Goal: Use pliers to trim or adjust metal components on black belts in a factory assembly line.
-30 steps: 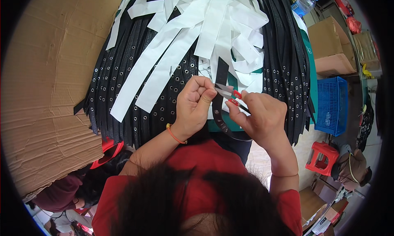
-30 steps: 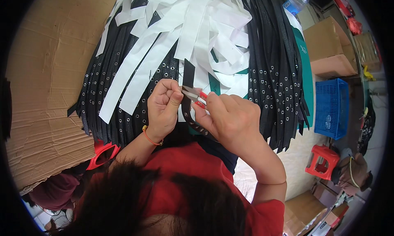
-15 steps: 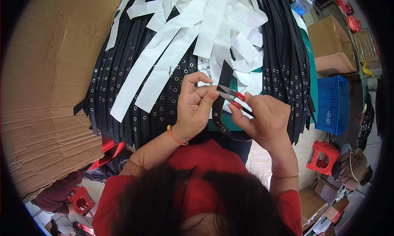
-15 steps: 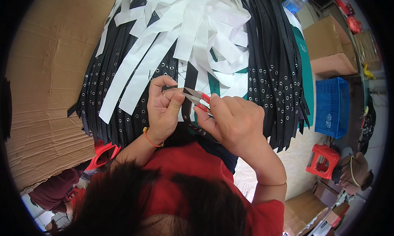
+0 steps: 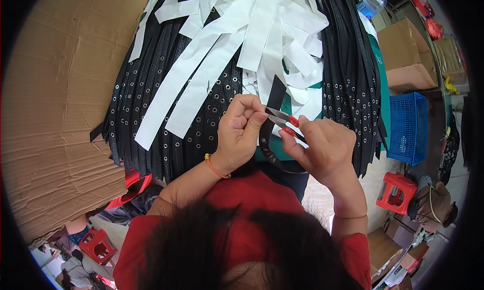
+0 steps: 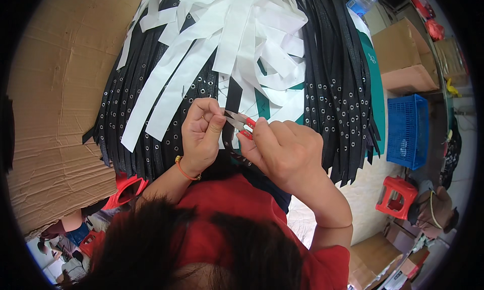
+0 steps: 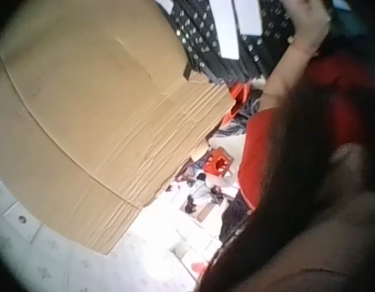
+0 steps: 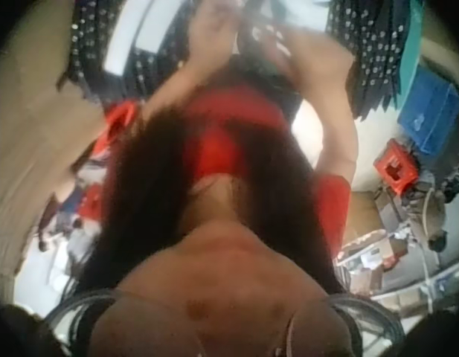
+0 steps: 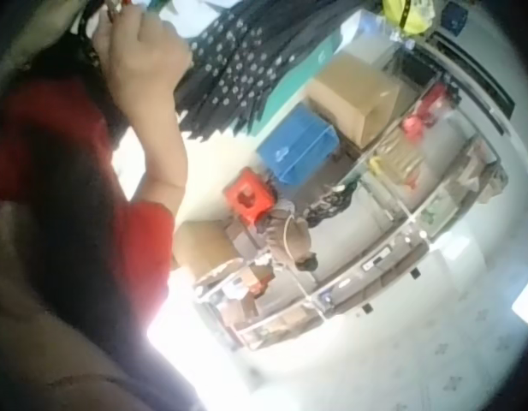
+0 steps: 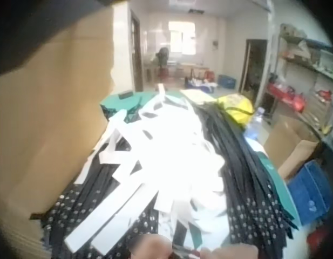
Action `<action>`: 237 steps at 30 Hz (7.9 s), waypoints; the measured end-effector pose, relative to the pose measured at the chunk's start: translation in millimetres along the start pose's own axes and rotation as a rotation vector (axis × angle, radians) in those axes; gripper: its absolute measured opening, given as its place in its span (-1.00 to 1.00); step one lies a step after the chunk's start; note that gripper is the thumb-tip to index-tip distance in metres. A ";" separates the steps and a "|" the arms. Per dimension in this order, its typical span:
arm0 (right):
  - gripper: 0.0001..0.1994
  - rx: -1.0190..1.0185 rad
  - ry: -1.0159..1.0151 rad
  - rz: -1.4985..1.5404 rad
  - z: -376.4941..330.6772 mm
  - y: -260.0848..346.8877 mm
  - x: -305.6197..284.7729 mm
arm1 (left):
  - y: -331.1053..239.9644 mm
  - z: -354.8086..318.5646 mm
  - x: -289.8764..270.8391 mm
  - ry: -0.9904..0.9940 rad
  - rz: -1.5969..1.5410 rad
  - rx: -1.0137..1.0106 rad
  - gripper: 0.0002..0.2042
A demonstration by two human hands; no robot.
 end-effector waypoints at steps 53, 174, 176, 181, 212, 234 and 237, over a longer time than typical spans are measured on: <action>-0.65 0.960 -0.349 1.491 -71.4 -4.7 43.2 | -90.0 11.6 -85.0 -0.292 0.072 -0.060 -0.91; -0.94 0.617 -0.510 0.280 -60.9 -21.3 -34.8 | -169.6 -41.8 -286.9 -0.607 1.561 -0.276 -0.64; -0.82 0.553 -0.477 0.384 -34.5 12.0 -12.1 | -174.1 -49.9 -298.8 -0.571 1.487 -0.280 -0.66; -0.93 0.558 -0.368 0.600 -19.7 38.4 24.7 | -179.8 -45.4 -272.9 -0.450 1.617 -0.156 -0.74; -0.69 0.830 -0.342 1.724 -30.2 68.1 113.5 | -70.3 18.5 -89.2 0.076 -0.386 -0.136 -0.58; -0.81 1.170 0.306 0.333 -485.8 61.5 49.5 | -79.9 40.6 -75.6 -0.066 -0.323 -0.177 -0.69; -0.69 1.046 -0.033 0.273 -381.5 73.0 -8.3 | -77.3 31.9 -47.3 0.059 -0.332 -0.177 -0.69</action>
Point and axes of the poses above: each hand's wrist, its own z-axis towards the middle knuckle, its own x-axis out of the palm, y = z × x, the point moved 9 cm from there along z, towards the middle knuckle, and after that the axes turned 10 degrees about -x, right-handed, at the moved point
